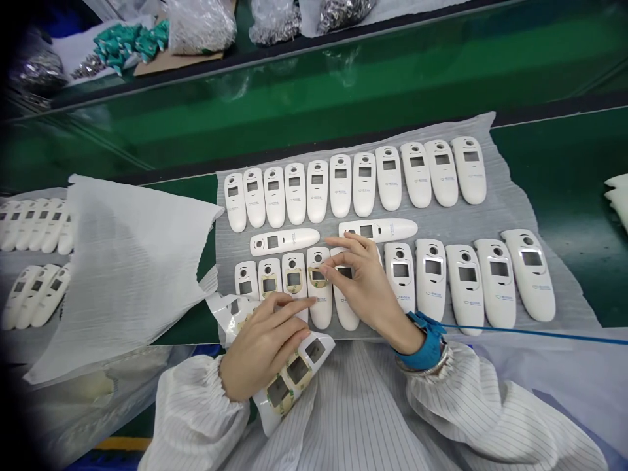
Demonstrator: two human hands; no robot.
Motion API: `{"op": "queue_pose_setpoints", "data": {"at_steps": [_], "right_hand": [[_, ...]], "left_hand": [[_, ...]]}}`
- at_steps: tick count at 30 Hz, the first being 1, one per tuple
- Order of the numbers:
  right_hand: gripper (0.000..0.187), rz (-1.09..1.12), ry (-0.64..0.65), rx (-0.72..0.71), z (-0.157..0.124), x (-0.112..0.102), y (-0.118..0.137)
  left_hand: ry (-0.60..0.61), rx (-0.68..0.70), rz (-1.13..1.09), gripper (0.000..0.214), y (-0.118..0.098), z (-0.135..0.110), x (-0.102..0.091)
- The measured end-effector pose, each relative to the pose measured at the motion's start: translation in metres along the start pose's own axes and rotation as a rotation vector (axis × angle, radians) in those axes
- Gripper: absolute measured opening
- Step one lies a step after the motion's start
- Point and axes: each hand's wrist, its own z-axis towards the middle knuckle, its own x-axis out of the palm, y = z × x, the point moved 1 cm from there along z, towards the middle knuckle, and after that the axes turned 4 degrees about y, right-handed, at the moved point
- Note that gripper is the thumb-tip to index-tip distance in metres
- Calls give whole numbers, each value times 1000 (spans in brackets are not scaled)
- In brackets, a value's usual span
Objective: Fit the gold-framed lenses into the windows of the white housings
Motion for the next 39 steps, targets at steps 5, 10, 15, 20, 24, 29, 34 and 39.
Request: {"op": "queue_pose_setpoints", "data": {"at_steps": [5,10,15,20,24,29,34,39], "right_hand": [[11,-8,-10,-11,0,1,-1],[11,-21,-10,-12,0,2,-1],[9,-57,-24,-28,1,3,-2],[9,-83,-37,-44,2,4,-4],[9,-101,-41,-54,2,5,-4],[9,-135,-63,-71,2,6,-5],[9,-194,-93,-125,3,8,-7],[9,-364,-167,-250,0,9,-5]], "left_hand": [[3,-4,1,25,0,0,1],[18,-3,18,26,1,0,0],[27,-1,56,28,1,4,1],[34,-7,76,29,0,6,2],[50,-21,76,30,0,6,1],[55,-23,83,30,1,7,2],[73,-25,89,29,1,7,3],[71,-26,98,29,2,6,3]]}}
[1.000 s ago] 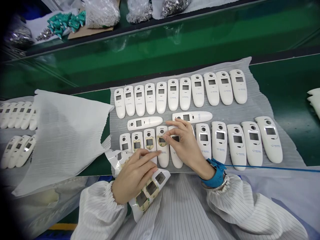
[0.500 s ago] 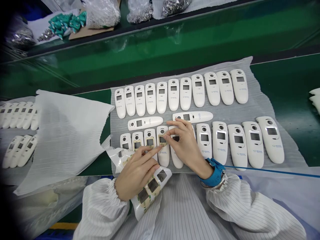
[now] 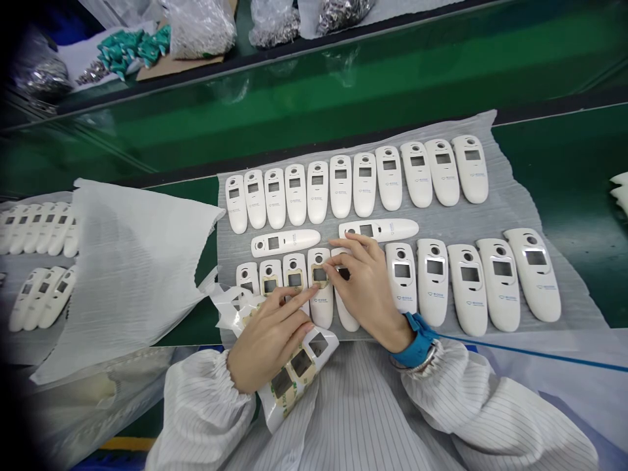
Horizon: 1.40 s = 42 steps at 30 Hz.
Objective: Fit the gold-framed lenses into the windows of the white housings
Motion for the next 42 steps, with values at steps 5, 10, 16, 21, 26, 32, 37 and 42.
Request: {"op": "queue_pose_setpoints", "data": {"at_steps": [5,10,16,21,26,32,37,42], "right_hand": [[11,-222,12,-139,-6,-6,10],[23,-243,3,-129,-12,-9,4],[21,-256,110,-192,-11,-9,2],[20,94,185,-60,-9,-24,15],[67,657,856,212,-11,-33,43],[19,816,743,304,-14,-38,45],[17,673,797,296,-31,-52,44],[22,741,1099,256,-18,-57,57]], "left_hand": [[-5,2,31,26,0,0,1],[-18,15,60,24,-1,1,1],[19,-9,42,26,0,6,2],[-29,-60,-136,24,4,3,-16],[-109,-100,-260,24,12,-4,-45],[-301,-275,-477,41,28,-30,-54],[-289,-322,-812,64,30,-47,-53],[121,-254,-1106,52,14,-57,-42]]}}
